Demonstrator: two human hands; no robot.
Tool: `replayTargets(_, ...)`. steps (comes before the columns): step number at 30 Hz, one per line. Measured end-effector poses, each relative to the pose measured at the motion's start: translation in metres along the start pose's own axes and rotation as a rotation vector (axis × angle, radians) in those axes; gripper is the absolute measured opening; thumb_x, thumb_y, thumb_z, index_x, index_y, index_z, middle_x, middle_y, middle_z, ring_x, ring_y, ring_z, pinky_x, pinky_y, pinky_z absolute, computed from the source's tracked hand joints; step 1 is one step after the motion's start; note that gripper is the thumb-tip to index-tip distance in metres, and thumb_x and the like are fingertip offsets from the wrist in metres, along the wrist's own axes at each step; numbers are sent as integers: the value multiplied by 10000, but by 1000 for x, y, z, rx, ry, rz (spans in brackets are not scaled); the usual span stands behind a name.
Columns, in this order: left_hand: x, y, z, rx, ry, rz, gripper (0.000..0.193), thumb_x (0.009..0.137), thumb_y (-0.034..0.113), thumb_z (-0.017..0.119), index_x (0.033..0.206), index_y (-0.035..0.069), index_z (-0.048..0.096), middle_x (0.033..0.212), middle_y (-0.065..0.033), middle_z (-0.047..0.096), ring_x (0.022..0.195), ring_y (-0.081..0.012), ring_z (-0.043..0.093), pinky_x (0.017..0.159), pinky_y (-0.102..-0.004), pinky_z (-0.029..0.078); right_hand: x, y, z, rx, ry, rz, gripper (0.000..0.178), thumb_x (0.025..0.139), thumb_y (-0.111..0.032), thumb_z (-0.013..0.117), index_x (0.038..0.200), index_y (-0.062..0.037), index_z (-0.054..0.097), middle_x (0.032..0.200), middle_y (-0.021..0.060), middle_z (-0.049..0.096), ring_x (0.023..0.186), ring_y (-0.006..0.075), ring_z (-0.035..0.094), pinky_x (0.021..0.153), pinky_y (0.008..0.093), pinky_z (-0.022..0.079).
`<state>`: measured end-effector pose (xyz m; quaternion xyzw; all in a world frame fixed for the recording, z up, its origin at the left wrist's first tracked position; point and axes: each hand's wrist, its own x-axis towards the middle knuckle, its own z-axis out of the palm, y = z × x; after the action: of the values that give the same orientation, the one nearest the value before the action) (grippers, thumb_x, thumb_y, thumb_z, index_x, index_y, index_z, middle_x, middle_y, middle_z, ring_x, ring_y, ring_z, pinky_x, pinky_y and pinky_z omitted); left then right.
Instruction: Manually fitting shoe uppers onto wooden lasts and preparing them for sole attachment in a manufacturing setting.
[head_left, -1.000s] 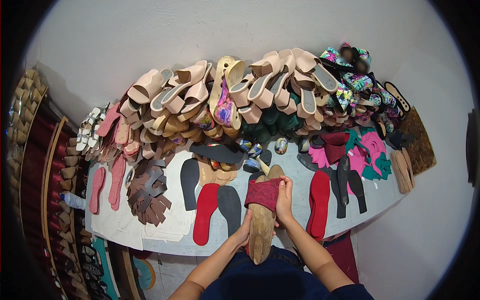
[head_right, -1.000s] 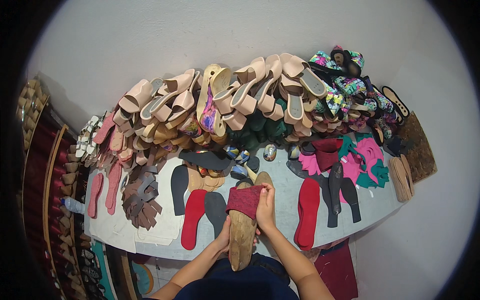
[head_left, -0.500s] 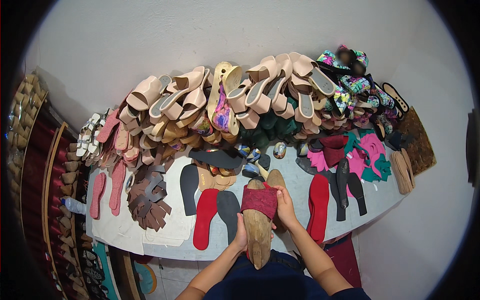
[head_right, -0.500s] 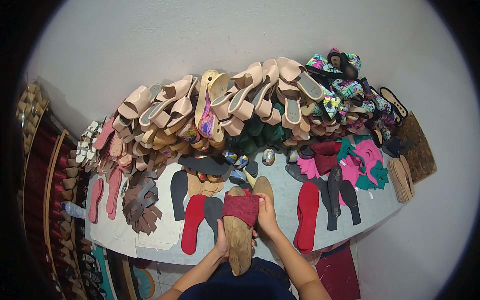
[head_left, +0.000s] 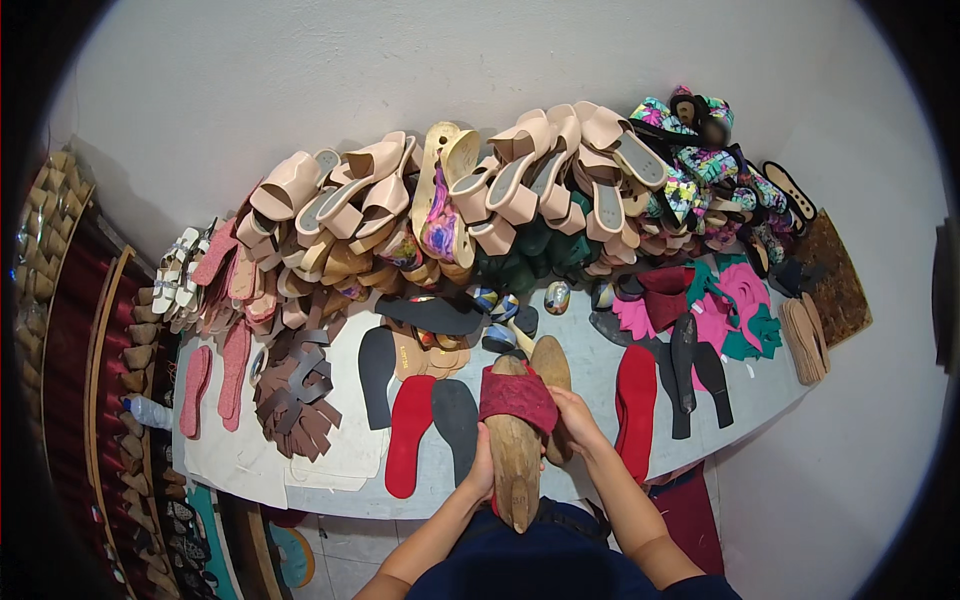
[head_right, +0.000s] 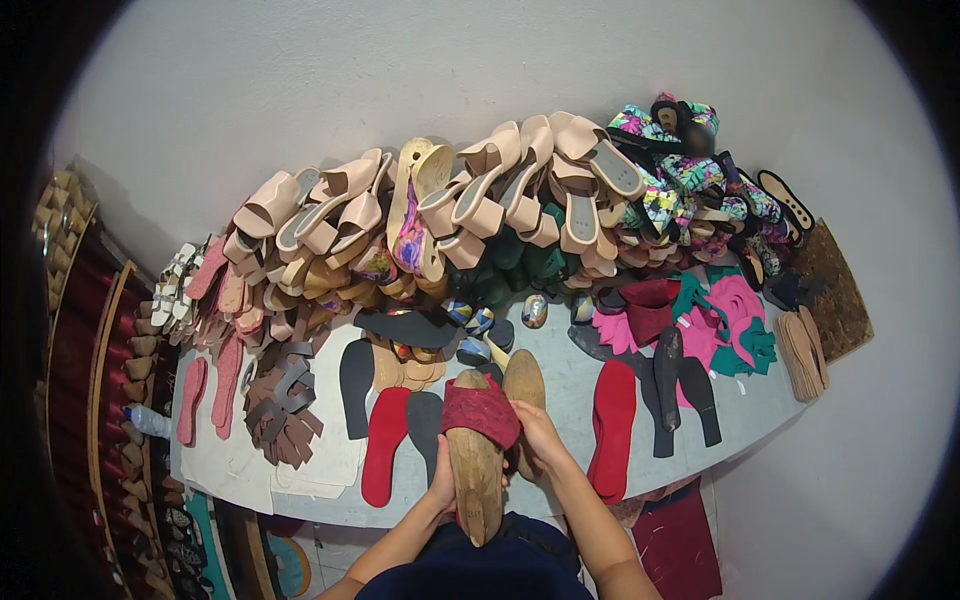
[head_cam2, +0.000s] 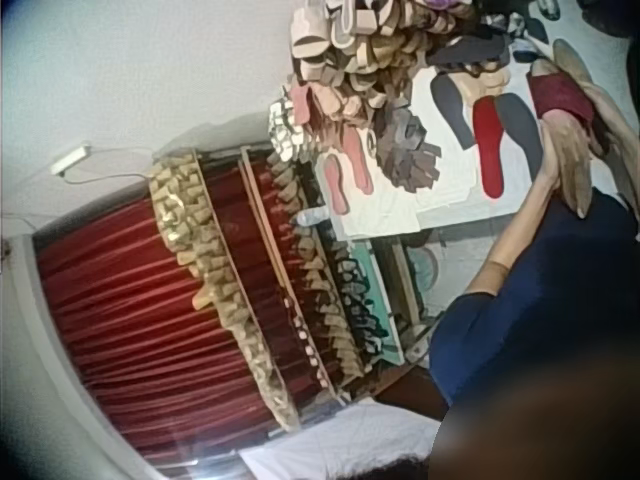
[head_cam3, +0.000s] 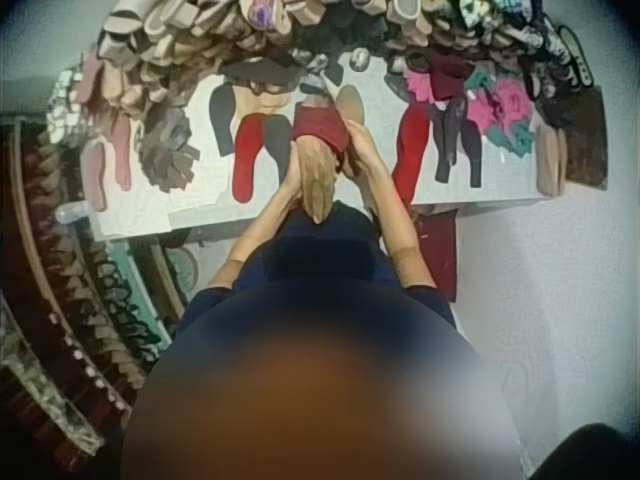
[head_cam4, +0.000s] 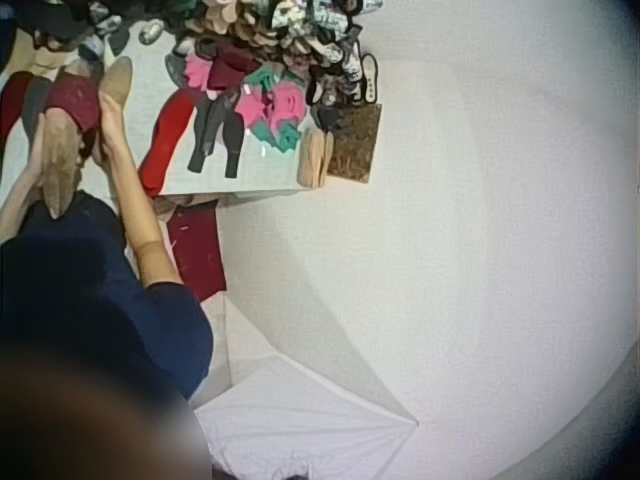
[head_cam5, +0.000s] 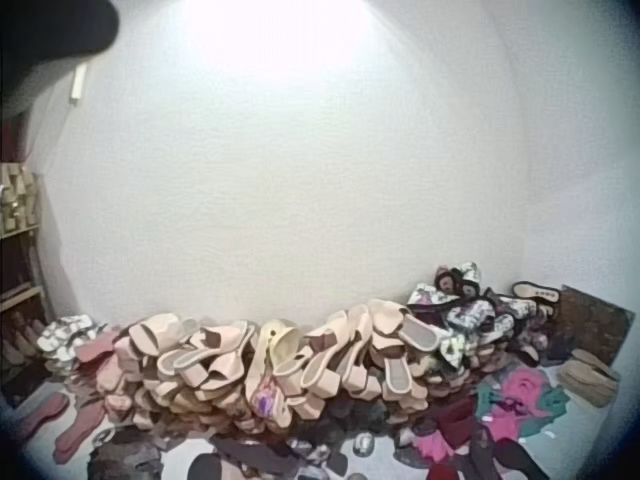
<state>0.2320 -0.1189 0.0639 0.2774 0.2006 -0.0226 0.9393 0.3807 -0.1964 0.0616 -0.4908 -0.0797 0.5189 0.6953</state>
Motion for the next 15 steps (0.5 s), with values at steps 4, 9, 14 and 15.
replayTargets(4, -1, -1, -6, 7, 28, 11, 942, 675, 789, 108, 1141, 22, 393, 882, -167, 539, 703, -277, 577, 609, -362, 476, -3, 3, -1, -17, 31, 3, 270, 903, -126, 367, 1084, 26, 496, 1033, 68, 552, 921, 134, 520, 827, 247, 391)
replayTargets(9, 1, -2, -7, 6, 9, 27, 913, 701, 766, 106, 1144, 21, 394, 897, -171, 540, 713, -279, 578, 635, -370, 477, 1, -4, -2, -283, 139, -159, 284, 886, -140, 397, 1114, 2, 491, 1022, 97, 554, 949, 175, 519, 868, 274, 372)
replayTargets(14, 4, -4, -13, 50, 78, 33, 869, 735, 732, 111, 1152, 23, 392, 920, -169, 544, 746, -285, 582, 670, -384, 477, -1, -24, 13, -1270, 476, -760, 316, 834, -209, 495, 1105, -48, 509, 911, 134, 556, 950, 235, 510, 837, 322, 391)
replayTargets(15, 4, -6, -15, 59, 75, 11, 857, 745, 722, 111, 1159, 24, 387, 932, -165, 543, 756, -282, 583, 676, -382, 480, -3, -38, 26, -1370, 515, -955, 333, 812, -231, 521, 1092, -51, 515, 886, 147, 553, 948, 265, 505, 829, 340, 393)
